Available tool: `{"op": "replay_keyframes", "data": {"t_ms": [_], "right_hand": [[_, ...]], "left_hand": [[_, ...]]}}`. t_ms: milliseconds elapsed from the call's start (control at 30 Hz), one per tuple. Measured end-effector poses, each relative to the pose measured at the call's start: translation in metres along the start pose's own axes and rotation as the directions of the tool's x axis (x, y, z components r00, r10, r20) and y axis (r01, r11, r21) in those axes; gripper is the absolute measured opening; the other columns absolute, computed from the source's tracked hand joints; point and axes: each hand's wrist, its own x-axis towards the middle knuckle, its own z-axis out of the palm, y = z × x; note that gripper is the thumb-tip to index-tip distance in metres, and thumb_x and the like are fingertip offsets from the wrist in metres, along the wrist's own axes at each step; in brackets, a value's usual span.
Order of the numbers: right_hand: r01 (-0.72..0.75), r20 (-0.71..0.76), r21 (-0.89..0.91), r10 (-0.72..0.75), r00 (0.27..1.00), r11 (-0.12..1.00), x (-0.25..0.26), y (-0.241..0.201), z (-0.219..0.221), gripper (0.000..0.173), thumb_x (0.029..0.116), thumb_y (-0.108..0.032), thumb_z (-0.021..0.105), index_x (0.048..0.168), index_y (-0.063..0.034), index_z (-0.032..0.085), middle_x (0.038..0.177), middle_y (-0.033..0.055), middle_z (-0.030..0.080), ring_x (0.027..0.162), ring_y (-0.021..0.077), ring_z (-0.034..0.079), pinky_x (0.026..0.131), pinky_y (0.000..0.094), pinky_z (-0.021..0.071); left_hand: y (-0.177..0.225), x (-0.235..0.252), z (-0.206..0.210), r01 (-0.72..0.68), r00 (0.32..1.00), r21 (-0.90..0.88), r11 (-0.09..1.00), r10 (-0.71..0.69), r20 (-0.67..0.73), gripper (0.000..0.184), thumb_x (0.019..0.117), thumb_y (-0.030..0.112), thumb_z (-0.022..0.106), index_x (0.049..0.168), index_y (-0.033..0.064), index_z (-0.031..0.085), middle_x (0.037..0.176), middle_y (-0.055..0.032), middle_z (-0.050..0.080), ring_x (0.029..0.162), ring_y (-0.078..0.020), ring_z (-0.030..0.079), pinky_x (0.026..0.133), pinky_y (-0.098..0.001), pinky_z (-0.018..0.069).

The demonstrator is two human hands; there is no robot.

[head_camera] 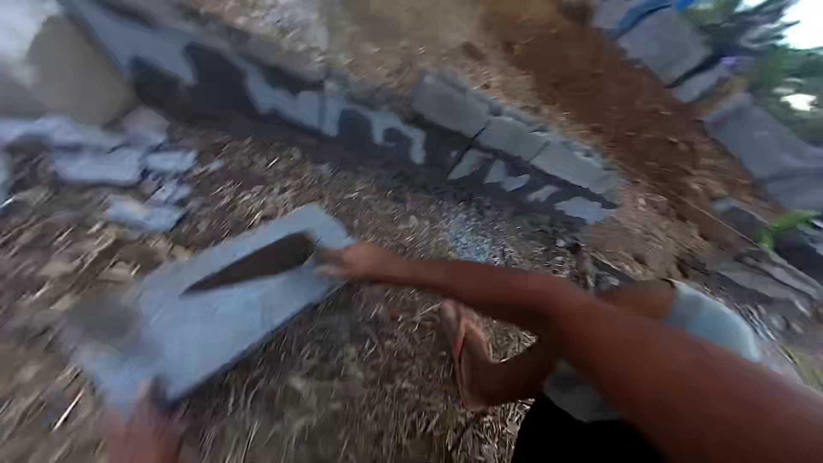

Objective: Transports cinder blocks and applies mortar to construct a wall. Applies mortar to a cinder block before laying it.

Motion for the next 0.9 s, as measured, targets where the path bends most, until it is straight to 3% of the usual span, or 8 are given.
{"op": "replay_keyframes", "data": {"t_ms": [67, 133, 233, 433, 533, 633, 733, 900], "right_hand": [[-0.07, 0.044, -0.083, 0.074, 0.996, 0.994, 0.009, 0.022, -0.003, 0.062, 0.1097, -0.053, 0.039, 0.151, -0.0086, 0.05, 0.114, 0.0269, 0.071, 0.107, 0.046, 0.069, 0.094, 0.0665, 0.0523], [-0.062, 0.004, -0.157, 0.063, 0.998, 0.986, 0.023, 0.014, 0.005, 0.063, 0.1082, -0.058, 0.034, 0.138, -0.0082, 0.059, 0.102, 0.0256, 0.071, 0.096, 0.0475, 0.07, 0.084, 0.0691, 0.0531], [-0.016, -0.032, -0.165, 0.011, 0.999, 0.986, 0.026, -0.04, 0.015, 0.064, 0.1079, -0.058, 0.033, 0.127, -0.0042, 0.062, 0.09, 0.0245, 0.07, 0.088, 0.0466, 0.07, 0.076, 0.0683, 0.0536], [0.175, -0.02, -0.092, -0.177, 0.984, 0.98, 0.048, -0.133, 0.077, 0.06, 0.1067, -0.06, 0.039, 0.125, -0.0083, 0.064, 0.09, 0.0169, 0.072, 0.085, 0.0387, 0.073, 0.073, 0.0613, 0.0574], [0.202, -0.042, -0.157, -0.211, 0.977, 0.967, 0.038, -0.076, 0.072, 0.054, 0.1072, -0.055, 0.043, 0.127, -0.0087, 0.063, 0.094, 0.0178, 0.072, 0.086, 0.0399, 0.073, 0.071, 0.0618, 0.0568], [0.004, -0.04, -0.227, -0.013, 0.999, 0.974, 0.019, 0.012, 0.032, 0.061, 0.1072, -0.057, 0.04, 0.139, -0.0078, 0.058, 0.101, 0.0241, 0.072, 0.094, 0.047, 0.071, 0.08, 0.0684, 0.0548], [-0.102, -0.042, -0.298, 0.094, 0.995, 0.949, 0.011, 0.036, 0.006, 0.064, 0.1066, -0.061, 0.036, 0.135, -0.008, 0.06, 0.096, 0.025, 0.072, 0.093, 0.0489, 0.07, 0.079, 0.0696, 0.0534], [0.114, -0.041, -0.202, -0.125, 0.991, 0.973, 0.02, -0.084, 0.052, 0.059, 0.1056, -0.06, 0.041, 0.123, -0.0093, 0.065, 0.091, 0.0169, 0.072, 0.085, 0.0398, 0.072, 0.072, 0.0633, 0.0563]], "left_hand": [[0.003, 0.003, 0.006, 0.094, 0.986, 0.055, 0.994, -0.085, -0.142, 0.063, 0.1094, 0.045, 0.042, 0.16, 0.0101, 0.028, 0.151, -0.0172, 0.049, 0.132, -0.0247, 0.055, 0.108, -0.0472, 0.0486], [-0.002, 0.014, 0.002, 0.125, 0.974, 0.046, 0.991, -0.114, -0.194, 0.063, 0.1084, 0.05, 0.042, 0.159, 0.0147, 0.031, 0.148, -0.0163, 0.052, 0.131, -0.0262, 0.058, 0.107, -0.053, 0.0496], [-0.011, 0.021, -0.001, 0.091, 0.982, 0.013, 0.996, -0.088, -0.166, 0.069, 0.1066, 0.053, 0.044, 0.16, 0.0133, 0.029, 0.15, -0.0153, 0.052, 0.133, -0.0239, 0.056, 0.11, -0.0512, 0.0495], [-0.012, 0.006, -0.005, 0.098, 0.983, 0.006, 0.995, -0.096, -0.155, 0.068, 0.1049, 0.06, 0.043, 0.16, 0.0218, 0.03, 0.149, -0.0118, 0.053, 0.13, -0.0272, 0.058, 0.104, -0.0552, 0.0516], [-0.016, 0.01, -0.005, 0.111, 0.982, -0.015, 0.994, -0.112, -0.151, 0.067, 0.1059, 0.058, 0.042, 0.161, 0.0229, 0.028, 0.151, -0.0094, 0.051, 0.131, -0.0237, 0.057, 0.104, -0.0518, 0.0524], [-0.017, 0.012, -0.007, 0.099, 0.98, 0.006, 0.995, -0.096, -0.173, 0.067, 0.1057, 0.058, 0.042, 0.16, 0.0216, 0.03, 0.149, -0.0124, 0.053, 0.129, -0.026, 0.059, 0.103, -0.0552, 0.0527], [-0.027, 0.018, -0.007, 0.079, 0.981, 0.011, 0.997, -0.076, -0.181, 0.068, 0.1056, 0.059, 0.042, 0.16, 0.0203, 0.03, 0.149, -0.0136, 0.053, 0.131, -0.0271, 0.058, 0.105, -0.0567, 0.0513], [-0.02, 0.012, -0.003, 0.101, 0.973, -0.022, 0.995, -0.103, -0.206, 0.066, 0.1064, 0.056, 0.042, 0.161, 0.0215, 0.029, 0.151, -0.0101, 0.051, 0.132, -0.023, 0.057, 0.106, -0.0518, 0.0516]]}}
